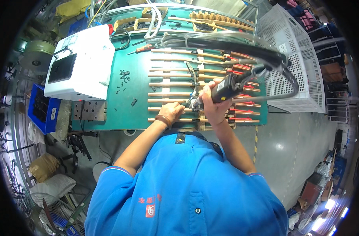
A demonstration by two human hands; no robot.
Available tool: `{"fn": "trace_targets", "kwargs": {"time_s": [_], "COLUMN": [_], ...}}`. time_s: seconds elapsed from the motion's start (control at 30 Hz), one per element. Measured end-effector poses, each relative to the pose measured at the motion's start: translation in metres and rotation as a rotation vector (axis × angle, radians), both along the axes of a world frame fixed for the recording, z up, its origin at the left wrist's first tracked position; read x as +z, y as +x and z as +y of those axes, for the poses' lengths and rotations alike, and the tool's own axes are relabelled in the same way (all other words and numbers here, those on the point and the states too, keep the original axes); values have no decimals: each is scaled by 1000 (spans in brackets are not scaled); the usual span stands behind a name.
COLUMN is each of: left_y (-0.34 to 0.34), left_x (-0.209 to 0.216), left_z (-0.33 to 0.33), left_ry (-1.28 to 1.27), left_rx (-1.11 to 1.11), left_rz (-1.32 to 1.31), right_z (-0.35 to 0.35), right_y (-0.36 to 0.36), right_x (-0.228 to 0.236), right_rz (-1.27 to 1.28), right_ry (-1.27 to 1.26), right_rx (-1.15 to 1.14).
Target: The person uses a handheld heat gun to apply heat to copper tubes clamped in a wooden jig. After heating, the person removes the tubes from the jig and places them into a white plastic basket. The person then retrieves more copper tubes from the basket and places them into the jig for the next batch.
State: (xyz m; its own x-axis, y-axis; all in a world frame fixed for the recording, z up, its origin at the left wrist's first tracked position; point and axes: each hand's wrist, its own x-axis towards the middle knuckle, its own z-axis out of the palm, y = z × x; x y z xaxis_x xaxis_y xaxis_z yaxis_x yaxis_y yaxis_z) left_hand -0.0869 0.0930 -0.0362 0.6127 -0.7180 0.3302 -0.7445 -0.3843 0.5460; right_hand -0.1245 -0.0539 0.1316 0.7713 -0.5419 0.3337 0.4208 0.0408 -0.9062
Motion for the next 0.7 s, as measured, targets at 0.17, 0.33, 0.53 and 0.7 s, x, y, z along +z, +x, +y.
{"fn": "trace_targets", "kwargs": {"time_s": [0.17, 0.33, 0.53, 0.7], "left_y": [1, -20, -50, -49], "left_x": [1, 51, 19, 19], "left_z": [-1, 2, -12, -16], "left_ry": [-51, -193, -31, -53], "left_rx": [5, -117, -95, -53], "left_rz": [-29, -107, 158, 185], "right_z": [-22, -37, -16, -12], "right_y": [8, -12, -23, -26], "right_x": [42, 76, 78, 59], "right_rz": [5, 36, 32, 56], "right_ry": [19, -121, 27, -15], "right_rx": [-89, -109, -79, -69]}}
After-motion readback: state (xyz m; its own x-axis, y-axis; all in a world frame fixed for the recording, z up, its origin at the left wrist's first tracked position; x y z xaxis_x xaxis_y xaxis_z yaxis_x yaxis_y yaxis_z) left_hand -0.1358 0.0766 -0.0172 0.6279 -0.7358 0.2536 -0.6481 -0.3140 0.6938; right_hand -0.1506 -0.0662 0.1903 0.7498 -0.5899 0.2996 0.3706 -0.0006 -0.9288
